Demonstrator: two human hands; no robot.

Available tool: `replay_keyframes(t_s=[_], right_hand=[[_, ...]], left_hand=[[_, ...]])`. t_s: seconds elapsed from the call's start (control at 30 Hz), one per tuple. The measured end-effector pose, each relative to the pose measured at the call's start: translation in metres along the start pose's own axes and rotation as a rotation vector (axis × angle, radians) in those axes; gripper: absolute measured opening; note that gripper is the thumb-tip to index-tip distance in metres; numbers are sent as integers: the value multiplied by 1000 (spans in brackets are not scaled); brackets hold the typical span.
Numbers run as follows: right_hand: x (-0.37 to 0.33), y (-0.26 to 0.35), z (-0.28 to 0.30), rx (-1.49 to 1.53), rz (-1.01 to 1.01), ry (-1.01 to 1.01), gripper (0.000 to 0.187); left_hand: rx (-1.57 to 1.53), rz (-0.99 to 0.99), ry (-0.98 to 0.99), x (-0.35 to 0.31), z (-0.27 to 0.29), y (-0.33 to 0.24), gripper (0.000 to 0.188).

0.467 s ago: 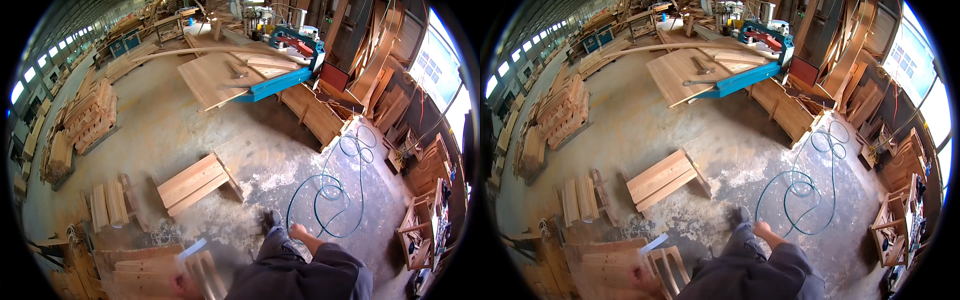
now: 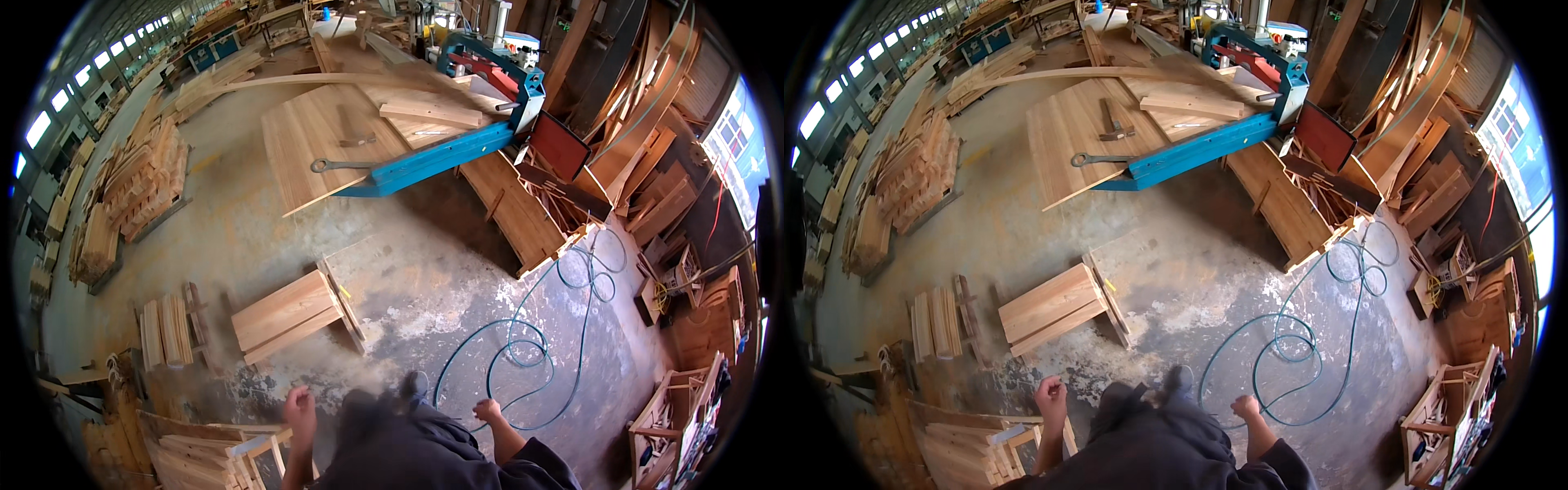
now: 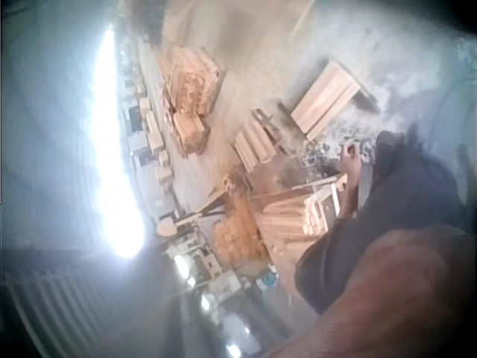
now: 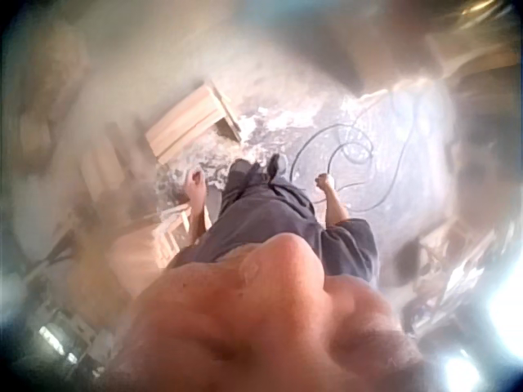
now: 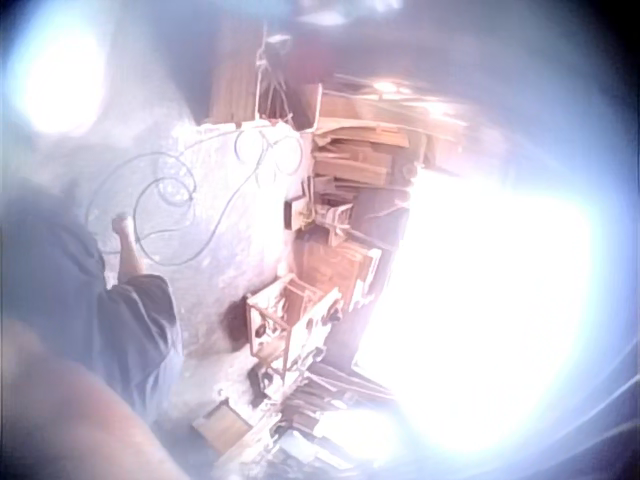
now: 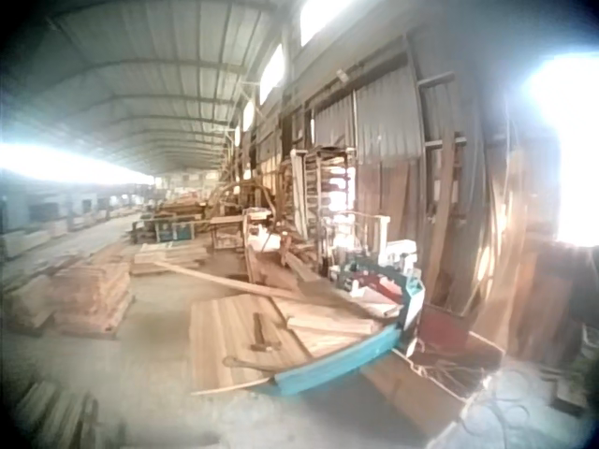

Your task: The person walks through a workshop and uses a pneumatic nail gun to fasten small wooden pieces together on a workbench. They then move to a stack of pre-drilled wooden slats, pick them up, and arrange them into a pile on the floor.

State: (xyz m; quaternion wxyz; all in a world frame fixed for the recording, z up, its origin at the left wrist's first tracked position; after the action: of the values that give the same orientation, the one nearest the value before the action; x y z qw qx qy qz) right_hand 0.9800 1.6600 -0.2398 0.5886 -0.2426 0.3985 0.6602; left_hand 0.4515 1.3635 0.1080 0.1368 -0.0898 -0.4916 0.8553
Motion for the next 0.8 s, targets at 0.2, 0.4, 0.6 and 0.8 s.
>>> replay_keyframes(t_s=[0.2, 0.4, 0.6, 0.8], right_hand=[[65, 156, 160, 63, 305, -445, 34], [78, 333, 330, 153, 560, -546, 29], [104, 493, 498, -85, 790, -816, 26], [156, 638, 659, -222, 835, -961, 33]], left_hand=[[2, 52, 93, 73, -90, -25, 21], [-160, 26, 156, 179, -208, -43, 19], [-161, -1, 180, 295, -269, -110, 13], [-121, 68, 163, 394, -284, -144, 10]])
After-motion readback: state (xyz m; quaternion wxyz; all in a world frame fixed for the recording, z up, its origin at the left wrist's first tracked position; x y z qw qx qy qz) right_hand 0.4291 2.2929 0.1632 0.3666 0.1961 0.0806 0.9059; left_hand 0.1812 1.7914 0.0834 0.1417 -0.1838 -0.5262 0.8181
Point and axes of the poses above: each hand's wrist, its own x-axis towards the middle knuckle, its own z-axis out of the back of the hand, y = z × x, the point moved 10 cm from there along x, towards the middle knuckle, and after that the axes turned 3 degrees about -y, right-handed, at the moved point
